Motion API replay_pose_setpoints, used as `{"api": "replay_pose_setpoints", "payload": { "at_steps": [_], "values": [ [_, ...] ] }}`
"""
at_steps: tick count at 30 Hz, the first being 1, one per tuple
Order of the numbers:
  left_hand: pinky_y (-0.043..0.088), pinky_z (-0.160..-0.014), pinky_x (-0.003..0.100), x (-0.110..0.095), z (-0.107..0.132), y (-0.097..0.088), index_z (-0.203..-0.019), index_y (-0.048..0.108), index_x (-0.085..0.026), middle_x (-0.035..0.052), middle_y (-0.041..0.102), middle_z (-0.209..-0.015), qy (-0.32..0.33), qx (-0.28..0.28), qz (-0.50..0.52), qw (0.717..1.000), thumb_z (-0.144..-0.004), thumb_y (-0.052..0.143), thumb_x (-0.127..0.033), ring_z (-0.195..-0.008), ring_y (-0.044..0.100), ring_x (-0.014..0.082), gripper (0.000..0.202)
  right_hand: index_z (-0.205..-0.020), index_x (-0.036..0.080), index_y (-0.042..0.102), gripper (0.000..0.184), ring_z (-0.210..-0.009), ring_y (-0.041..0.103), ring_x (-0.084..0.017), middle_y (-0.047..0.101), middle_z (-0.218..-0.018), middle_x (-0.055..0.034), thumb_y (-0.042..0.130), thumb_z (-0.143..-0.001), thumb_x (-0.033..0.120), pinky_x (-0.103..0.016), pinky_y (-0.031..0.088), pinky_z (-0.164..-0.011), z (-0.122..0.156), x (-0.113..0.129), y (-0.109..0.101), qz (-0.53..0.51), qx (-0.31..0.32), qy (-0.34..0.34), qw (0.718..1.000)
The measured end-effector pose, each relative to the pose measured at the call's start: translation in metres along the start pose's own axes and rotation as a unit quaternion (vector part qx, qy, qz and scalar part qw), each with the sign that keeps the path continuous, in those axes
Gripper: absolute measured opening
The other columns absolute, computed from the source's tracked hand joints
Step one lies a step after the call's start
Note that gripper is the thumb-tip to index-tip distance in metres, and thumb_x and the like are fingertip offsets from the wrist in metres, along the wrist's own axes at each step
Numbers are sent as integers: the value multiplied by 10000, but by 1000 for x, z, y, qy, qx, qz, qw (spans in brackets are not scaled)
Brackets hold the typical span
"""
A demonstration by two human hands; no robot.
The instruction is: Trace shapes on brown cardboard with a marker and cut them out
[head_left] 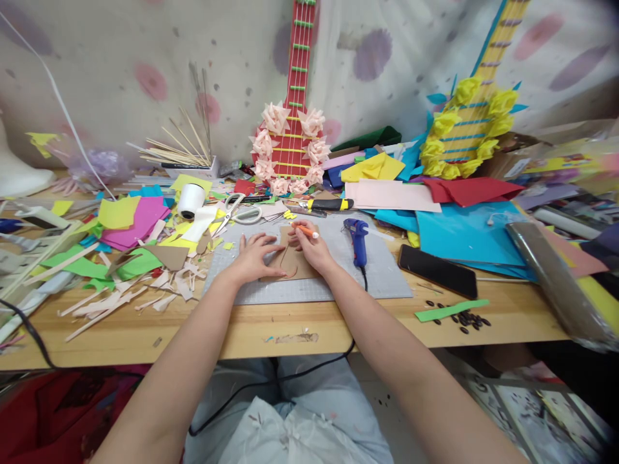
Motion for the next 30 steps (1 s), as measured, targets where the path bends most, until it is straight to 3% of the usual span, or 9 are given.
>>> {"api": "replay_pose_setpoints", "payload": {
  "at_steps": [4, 6, 8, 12, 21, 30],
  "values": [
    [18, -1030, 583, 0, 0, 0, -1160, 562, -337, 44, 449, -1323, -1, 2, 3, 1000, -574, 625, -637, -1274, 260, 312, 661, -795, 176, 537, 332, -534, 512, -94, 525, -601, 9, 466, -780, 500, -225, 438, -537, 3, 10, -15, -32, -81, 0, 996],
    [15, -1028, 588, 0, 0, 0, -1163, 558, -336, 43, 449, -1321, 0, 2, 4, 1000, -574, 628, -631, -1274, 258, 312, 662, -667, 172, 508, 363, -466, 446, -80, 465, -518, 25, 488, -753, 525, -215, 398, -477, 5, 10, -14, -28, -61, 27, 997],
    [16, -1028, 588, -1, 0, 0, -1162, 557, -331, 43, 448, -1320, 1, 0, 4, 1000, -573, 635, -622, -1271, 259, 311, 662, -611, 172, 486, 389, -429, 405, -70, 438, -476, 35, 516, -724, 543, -209, 356, -436, 7, 9, -5, -8, -3, 47, 999],
    [18, -1031, 583, -2, 1, -1, -1165, 551, -327, 47, 441, -1323, 4, 0, 6, 1000, -573, 642, -605, -1270, 257, 312, 661, -640, 156, 525, 413, -426, 403, -68, 446, -473, 38, 541, -698, 565, -209, 341, -429, 10, 8, 8, 25, 75, 38, 996],
    [21, -1028, 594, -2, 0, 0, -1152, 554, -330, 44, 441, -1323, 6, -1, 4, 1000, -576, 636, -607, -1268, 265, 311, 644, -703, 137, 573, 422, -582, 521, -109, 536, -576, -4, 531, -707, 557, -218, 406, -515, 12, 7, 15, 21, 118, 24, 993],
    [13, -1029, 593, -2, 1, 0, -1136, 559, -318, 44, 438, -1326, 5, -2, 2, 1000, -585, 630, -602, -1276, 258, 306, 623, -729, 130, 572, 412, -552, 496, -87, 552, -608, -1, 543, -696, 540, -208, 400, -521, 12, 4, 19, 9, 139, 46, 989]
  ]
}}
Point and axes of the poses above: each hand's wrist, its own z-axis away from the middle knuckle, its own y-axis out of the palm, x = y × z, the point moved 7 cm from there along -z, towards the middle knuckle
